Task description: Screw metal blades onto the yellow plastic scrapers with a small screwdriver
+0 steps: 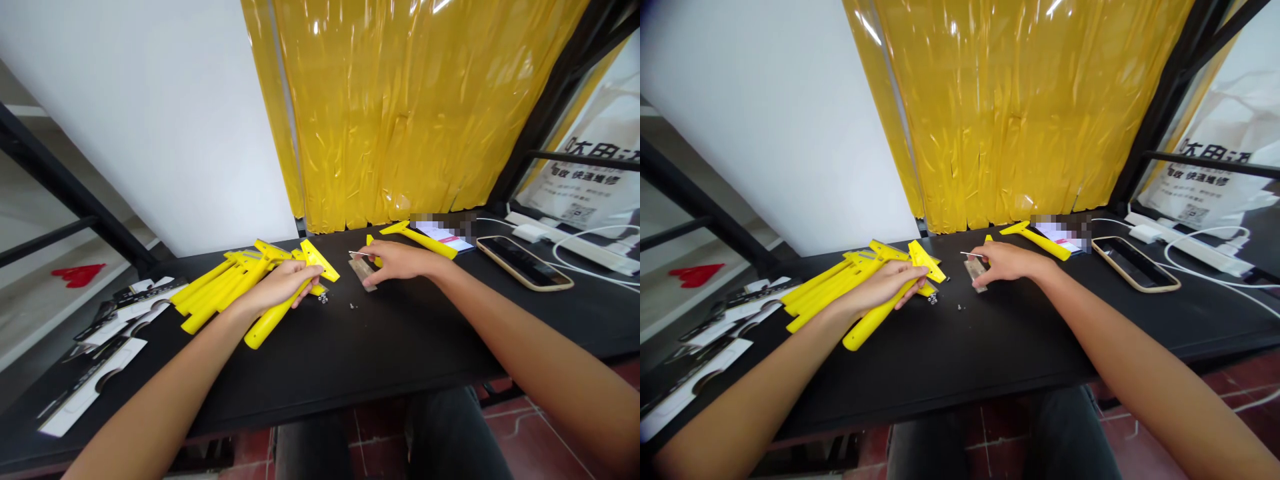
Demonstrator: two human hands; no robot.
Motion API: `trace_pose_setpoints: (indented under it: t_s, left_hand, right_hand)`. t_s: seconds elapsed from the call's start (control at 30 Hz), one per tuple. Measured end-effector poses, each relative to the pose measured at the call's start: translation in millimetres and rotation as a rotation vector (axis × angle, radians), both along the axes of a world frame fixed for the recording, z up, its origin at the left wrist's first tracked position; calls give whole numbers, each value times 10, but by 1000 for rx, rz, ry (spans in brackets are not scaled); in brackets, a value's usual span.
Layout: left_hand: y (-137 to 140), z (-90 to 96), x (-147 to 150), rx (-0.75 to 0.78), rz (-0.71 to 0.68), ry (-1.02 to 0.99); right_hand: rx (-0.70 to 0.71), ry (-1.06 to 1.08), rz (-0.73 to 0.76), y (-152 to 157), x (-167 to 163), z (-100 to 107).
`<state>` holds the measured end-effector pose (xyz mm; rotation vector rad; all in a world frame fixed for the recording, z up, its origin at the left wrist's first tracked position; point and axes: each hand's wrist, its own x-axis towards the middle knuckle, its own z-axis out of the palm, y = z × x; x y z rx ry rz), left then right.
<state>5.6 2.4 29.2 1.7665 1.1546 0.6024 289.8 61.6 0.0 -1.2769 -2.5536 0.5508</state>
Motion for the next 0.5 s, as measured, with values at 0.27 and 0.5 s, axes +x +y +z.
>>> trace_pose_setpoints:
  t_s: [0.27, 0.5]
  left_hand:
    - [-10, -28, 7, -46, -132, 71]
    - [-65, -80, 44, -119, -204, 90]
  right_hand:
    - [-74, -41, 112, 38, 37, -73]
    - [-11, 40, 150, 63, -31, -139]
